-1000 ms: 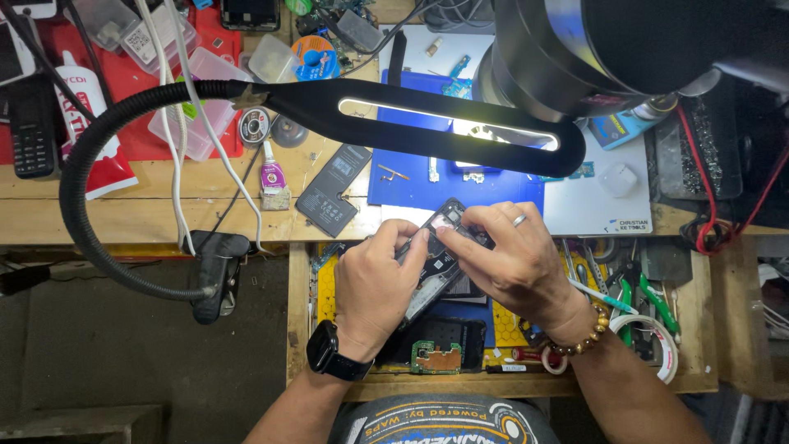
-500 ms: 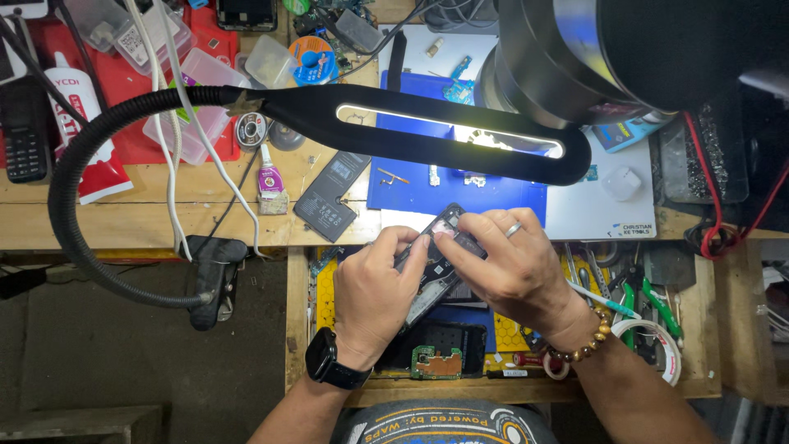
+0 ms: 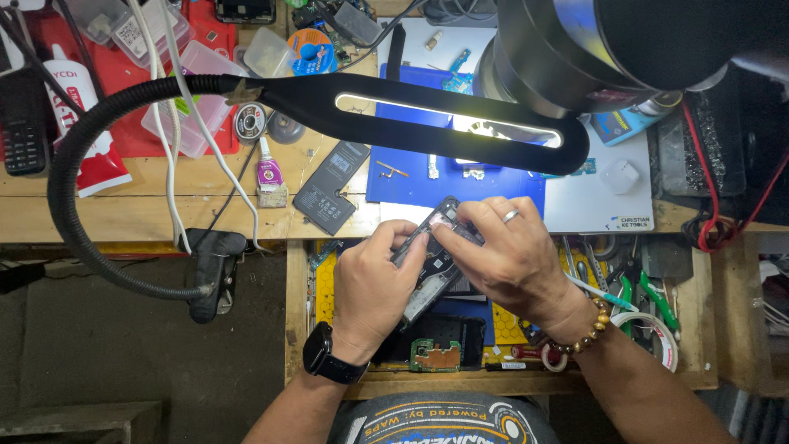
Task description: The person repairs a disassembled smartphone on a workbench. They use tweezers to manipulate small internal components and ribbon cables, and a screwdriver to adjust screws. The person also handles a battery and various circuit boards during the process.
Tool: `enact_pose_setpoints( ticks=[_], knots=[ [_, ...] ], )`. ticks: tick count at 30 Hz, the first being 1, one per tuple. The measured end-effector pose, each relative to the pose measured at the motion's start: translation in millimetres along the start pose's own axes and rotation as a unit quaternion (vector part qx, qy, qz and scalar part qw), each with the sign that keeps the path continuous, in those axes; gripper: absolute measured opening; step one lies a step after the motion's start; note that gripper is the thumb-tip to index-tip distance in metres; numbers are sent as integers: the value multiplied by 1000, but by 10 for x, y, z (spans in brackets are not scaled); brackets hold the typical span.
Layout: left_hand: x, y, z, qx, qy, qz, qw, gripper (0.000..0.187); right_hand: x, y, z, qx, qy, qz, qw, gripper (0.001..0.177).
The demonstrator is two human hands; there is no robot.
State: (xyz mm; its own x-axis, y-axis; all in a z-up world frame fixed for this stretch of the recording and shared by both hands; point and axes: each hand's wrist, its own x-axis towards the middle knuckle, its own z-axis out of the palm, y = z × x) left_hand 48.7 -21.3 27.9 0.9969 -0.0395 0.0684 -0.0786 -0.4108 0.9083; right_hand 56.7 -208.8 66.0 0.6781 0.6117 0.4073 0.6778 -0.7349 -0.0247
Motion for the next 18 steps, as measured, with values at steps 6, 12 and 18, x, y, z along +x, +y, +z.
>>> enact_pose_setpoints(
  ticks=[6, 12, 18],
  knots=[
    [16, 19, -4, -16, -4, -37, 999, 17, -44, -43, 47, 133, 74, 79, 985, 33],
    [23, 27, -8, -14, -4, -38, 999, 17, -159, -198, 99, 142, 168, 191, 957, 23],
    [16, 28, -3, -9, 3, -26, 1000, 16, -272, -246, 106, 209, 170, 255, 929, 22]
  ],
)
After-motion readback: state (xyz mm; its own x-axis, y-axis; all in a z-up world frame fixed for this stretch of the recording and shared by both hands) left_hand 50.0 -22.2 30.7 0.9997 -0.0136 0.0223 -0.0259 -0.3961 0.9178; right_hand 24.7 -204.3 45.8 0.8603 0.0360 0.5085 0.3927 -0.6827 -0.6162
